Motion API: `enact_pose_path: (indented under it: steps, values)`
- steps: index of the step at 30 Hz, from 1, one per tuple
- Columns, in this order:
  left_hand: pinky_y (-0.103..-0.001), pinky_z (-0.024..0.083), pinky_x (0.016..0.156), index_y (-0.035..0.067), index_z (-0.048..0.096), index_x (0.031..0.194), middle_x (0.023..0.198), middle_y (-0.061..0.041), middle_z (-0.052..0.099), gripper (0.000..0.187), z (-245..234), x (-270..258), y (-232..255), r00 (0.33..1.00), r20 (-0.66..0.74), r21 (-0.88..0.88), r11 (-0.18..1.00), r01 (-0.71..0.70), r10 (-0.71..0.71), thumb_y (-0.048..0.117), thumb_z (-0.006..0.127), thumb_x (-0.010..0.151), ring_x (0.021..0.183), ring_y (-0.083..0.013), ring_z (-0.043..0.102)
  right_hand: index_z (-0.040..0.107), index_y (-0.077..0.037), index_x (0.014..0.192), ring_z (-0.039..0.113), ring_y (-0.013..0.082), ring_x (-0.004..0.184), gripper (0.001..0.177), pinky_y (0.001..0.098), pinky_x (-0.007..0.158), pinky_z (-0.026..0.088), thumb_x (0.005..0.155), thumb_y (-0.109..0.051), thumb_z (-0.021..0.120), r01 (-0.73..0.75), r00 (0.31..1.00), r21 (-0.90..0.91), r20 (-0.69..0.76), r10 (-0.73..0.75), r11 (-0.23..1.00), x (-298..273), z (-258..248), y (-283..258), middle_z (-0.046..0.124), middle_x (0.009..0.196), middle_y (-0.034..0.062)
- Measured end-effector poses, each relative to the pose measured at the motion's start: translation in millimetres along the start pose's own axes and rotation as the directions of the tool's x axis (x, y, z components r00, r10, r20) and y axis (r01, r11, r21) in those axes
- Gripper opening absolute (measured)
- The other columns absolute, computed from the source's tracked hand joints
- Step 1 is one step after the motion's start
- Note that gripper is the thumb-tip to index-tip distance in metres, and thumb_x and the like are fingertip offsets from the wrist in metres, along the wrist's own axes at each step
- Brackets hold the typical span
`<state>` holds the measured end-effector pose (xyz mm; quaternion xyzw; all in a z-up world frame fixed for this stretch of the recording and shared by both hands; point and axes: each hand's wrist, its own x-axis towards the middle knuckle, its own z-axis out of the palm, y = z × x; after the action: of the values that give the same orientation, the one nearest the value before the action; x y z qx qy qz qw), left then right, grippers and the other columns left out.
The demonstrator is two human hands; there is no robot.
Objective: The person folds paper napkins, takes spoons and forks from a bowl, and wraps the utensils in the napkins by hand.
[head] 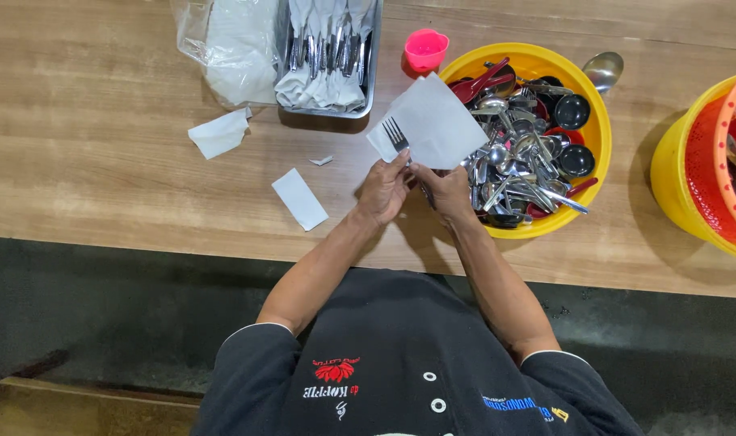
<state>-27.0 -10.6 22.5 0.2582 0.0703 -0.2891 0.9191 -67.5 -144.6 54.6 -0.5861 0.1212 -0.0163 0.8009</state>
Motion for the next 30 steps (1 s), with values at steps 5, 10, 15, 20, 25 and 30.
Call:
enact_pose_path:
  steps: [5, 10, 15, 20, 25, 30]
  values:
    - [-0.032, 0.053, 0.074, 0.004, 0.066, 0.116, 0.101, -0.005, 0.069, 0.017, -12, 6, 0, 0.995, -0.019, 0.115, 0.989, -0.091, 0.094, 0.014, 0.068, 0.103, 0.088, -0.0151, 0.064, 0.075, 0.003, 0.102, 0.069, 0.0087, 0.072, 0.014, 0.022, 0.066, 0.055, 0.092, -0.007, 0.077, -0.026, 0.999, -0.075, -0.048, 0.022, 0.997, 4, 4, 0, 0.076, 0.088, 0.0062]
    - [-0.03, 0.057, 0.076, 0.003, 0.069, 0.109, 0.102, -0.005, 0.072, 0.013, -20, 7, 5, 0.978, -0.161, 0.167, 0.981, -0.103, 0.13, 0.009, 0.071, 0.098, 0.089, -0.0148, 0.067, 0.074, 0.006, 0.094, 0.065, 0.0085, 0.068, 0.018, 0.0216, 0.062, 0.054, 0.092, -0.011, 0.082, -0.029, 0.993, -0.21, -0.115, 0.004, 0.977, 8, 2, 0, 0.073, 0.081, 0.0063]
    - [-0.029, 0.06, 0.077, 0.006, 0.07, 0.108, 0.101, -0.005, 0.073, 0.015, -17, 8, 11, 0.967, -0.227, 0.11, 0.99, -0.092, 0.115, 0.006, 0.073, 0.094, 0.089, -0.0152, 0.069, 0.072, 0.0, 0.09, 0.056, 0.0053, 0.062, 0.018, 0.0198, 0.053, 0.043, 0.091, -0.015, 0.081, -0.061, 0.986, -0.22, -0.165, 0.024, 0.974, 6, 2, 5, 0.068, 0.077, 0.0013]
    - [-0.028, 0.062, 0.074, 0.005, 0.071, 0.109, 0.1, -0.006, 0.074, 0.016, -18, 11, 23, 0.951, -0.286, 0.089, 0.991, -0.099, 0.121, 0.004, 0.073, 0.093, 0.084, -0.0156, 0.069, 0.071, -0.006, 0.097, 0.051, 0.0037, 0.065, 0.015, 0.0198, 0.055, 0.04, 0.098, -0.02, 0.076, 0.142, 0.936, -0.189, -0.293, -0.194, 0.972, -5, -3, 13, 0.062, 0.081, -0.0011]
    - [-0.028, 0.063, 0.074, 0.005, 0.07, 0.11, 0.1, -0.006, 0.074, 0.017, -18, 10, 15, 0.963, -0.256, 0.076, 0.995, -0.067, 0.085, 0.005, 0.073, 0.093, 0.084, -0.0161, 0.071, 0.076, 0.0, 0.108, 0.058, 0.0069, 0.078, 0.019, 0.023, 0.068, 0.048, 0.097, -0.015, 0.079, 0.319, 0.888, -0.597, -0.083, -0.452, 0.736, -18, 3, 3, 0.068, 0.094, 0.0023]
    - [-0.029, 0.063, 0.076, 0.002, 0.069, 0.109, 0.1, -0.009, 0.074, 0.016, -18, 12, 7, 0.973, -0.222, 0.109, 0.993, -0.041, 0.064, 0.005, 0.074, 0.095, 0.086, -0.0186, 0.072, 0.08, -0.003, 0.105, 0.063, 0.0044, 0.068, 0.018, 0.0212, 0.06, 0.048, 0.096, -0.019, 0.076, 0.135, 0.963, -0.56, -0.121, -0.242, 0.817, -13, 8, -12, 0.074, 0.08, 0.0012]
